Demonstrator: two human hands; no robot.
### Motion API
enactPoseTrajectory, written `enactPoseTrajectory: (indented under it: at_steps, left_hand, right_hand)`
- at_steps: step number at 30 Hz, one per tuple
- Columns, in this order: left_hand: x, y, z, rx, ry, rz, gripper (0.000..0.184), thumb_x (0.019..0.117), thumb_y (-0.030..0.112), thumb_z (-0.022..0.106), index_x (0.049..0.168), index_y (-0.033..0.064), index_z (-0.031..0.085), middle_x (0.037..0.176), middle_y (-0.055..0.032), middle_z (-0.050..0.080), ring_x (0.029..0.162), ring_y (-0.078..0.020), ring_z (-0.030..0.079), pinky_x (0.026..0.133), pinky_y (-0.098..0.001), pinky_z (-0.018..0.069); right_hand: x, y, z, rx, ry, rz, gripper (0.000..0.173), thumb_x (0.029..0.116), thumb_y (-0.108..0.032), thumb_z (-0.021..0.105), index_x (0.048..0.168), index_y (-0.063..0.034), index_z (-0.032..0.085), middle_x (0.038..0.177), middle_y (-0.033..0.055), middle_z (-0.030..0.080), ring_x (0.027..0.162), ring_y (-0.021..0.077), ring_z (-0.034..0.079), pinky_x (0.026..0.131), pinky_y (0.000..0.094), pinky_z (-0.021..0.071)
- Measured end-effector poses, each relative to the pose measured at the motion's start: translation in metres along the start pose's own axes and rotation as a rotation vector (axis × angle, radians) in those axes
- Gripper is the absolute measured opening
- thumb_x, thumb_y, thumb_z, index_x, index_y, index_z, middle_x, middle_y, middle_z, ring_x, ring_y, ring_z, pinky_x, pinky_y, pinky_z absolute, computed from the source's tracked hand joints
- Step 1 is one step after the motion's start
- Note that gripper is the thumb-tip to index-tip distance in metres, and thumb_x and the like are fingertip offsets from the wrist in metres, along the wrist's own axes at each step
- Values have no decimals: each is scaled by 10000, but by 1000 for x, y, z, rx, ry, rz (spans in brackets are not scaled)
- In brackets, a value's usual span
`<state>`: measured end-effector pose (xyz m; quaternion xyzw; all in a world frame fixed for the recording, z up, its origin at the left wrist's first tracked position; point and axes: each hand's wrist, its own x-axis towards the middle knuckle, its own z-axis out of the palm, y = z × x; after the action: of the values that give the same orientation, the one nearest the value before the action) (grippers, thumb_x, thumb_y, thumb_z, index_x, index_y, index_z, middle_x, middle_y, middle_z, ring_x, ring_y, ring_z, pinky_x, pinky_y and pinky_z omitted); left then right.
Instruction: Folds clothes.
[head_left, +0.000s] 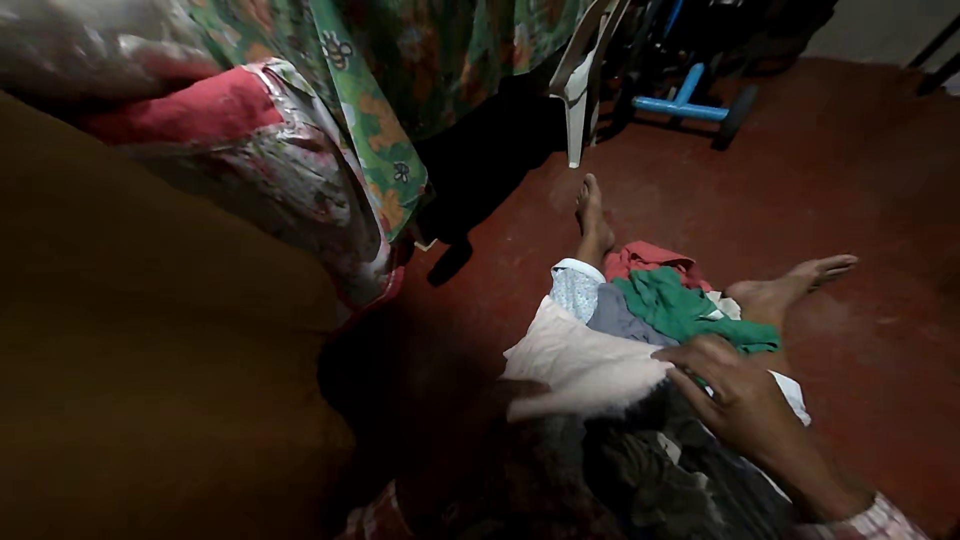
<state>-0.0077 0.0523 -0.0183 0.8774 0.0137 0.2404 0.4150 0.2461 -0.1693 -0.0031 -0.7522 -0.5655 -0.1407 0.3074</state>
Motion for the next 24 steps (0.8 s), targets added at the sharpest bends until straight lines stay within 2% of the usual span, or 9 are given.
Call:
enactPoseTrajectory:
  at_steps: [2, 5, 7, 9, 11, 16, 19, 20, 24]
  left_hand:
    - [25, 6, -26, 158, 92, -80, 315, 1058, 229, 526, 1247, 29, 679, 1197, -73, 709, 1088, -66, 661, 989, -257, 521]
    - [79, -6, -64, 198, 216, 49, 347, 1081, 244, 458, 1222, 21, 683, 1199, -63, 695, 1109, -67, 637, 992, -289, 520]
    - [112, 2, -87, 153, 253, 60, 349, 1083, 228, 435, 1247, 26, 668, 1198, -57, 676, 1097, -82, 630, 977, -314, 528]
    - [136, 10, -102, 56, 305, 47, 324, 1088, 240, 435, 1170, 45, 680, 1016, -4, 673, 887, -34, 639, 809, -256, 562]
    - [155, 18, -108, -62, 325, 24, 283, 1097, 238, 430, 1047, 81, 660, 815, 50, 648, 697, -6, 626, 645, -217, 565]
    - [188, 27, -102, -258, 391, 4, 232, 1087, 168, 457, 1006, 81, 655, 814, 46, 662, 711, -34, 644, 682, -242, 578]
    - [205, -27, -68, -256, 451, 227, 271, 1082, 237, 492, 1161, 35, 654, 967, -20, 689, 832, -60, 676, 739, -273, 596]
    - [205, -35, -53, -262, 449, 196, 281, 1076, 274, 510, 1174, 49, 646, 971, -19, 702, 833, -57, 688, 736, -276, 604]
    - [201, -20, -15, -370, 371, -268, 302, 1085, 288, 494, 1081, 39, 666, 839, -54, 675, 713, -105, 648, 682, -321, 570]
  right_hand:
    - [29, 2, -7, 53, 27, 20, 275, 973, -231, 546, 964, -34, 738, 961, 152, 693, 880, 264, 678, 771, 407, 581]
    - [77, 1, -22, 307, 37, 129, 225, 938, -261, 598, 958, -62, 700, 1134, 77, 682, 1059, 144, 649, 887, 345, 553]
    - [105, -5, -35, 530, 73, 181, 93, 914, -211, 631, 967, -137, 651, 1092, -40, 711, 959, 31, 674, 790, 234, 578]
    - [125, -13, -48, 678, 112, 167, 80, 927, -144, 633, 999, -174, 610, 932, -93, 689, 750, -21, 633, 644, 154, 540]
    - [139, -19, -60, 736, 137, 114, 103, 961, -133, 628, 1037, -188, 586, 837, -111, 634, 667, -31, 591, 598, 132, 521]
    - [152, -24, -77, 821, 141, 31, 109, 974, -158, 654, 1053, -196, 590, 846, -99, 642, 663, -12, 605, 607, 139, 544]
    - [150, -35, -79, 782, 143, 74, 102, 965, -153, 660, 1036, -183, 593, 805, -86, 626, 612, -11, 572, 558, 129, 512]
    - [148, -41, -76, 744, 153, 96, 96, 965, -148, 656, 1027, -173, 587, 784, -81, 616, 585, -10, 557, 532, 130, 501]
    - [138, -48, -66, 587, 189, 175, 78, 962, -155, 637, 1013, -151, 578, 762, -81, 588, 581, -10, 540, 522, 147, 479]
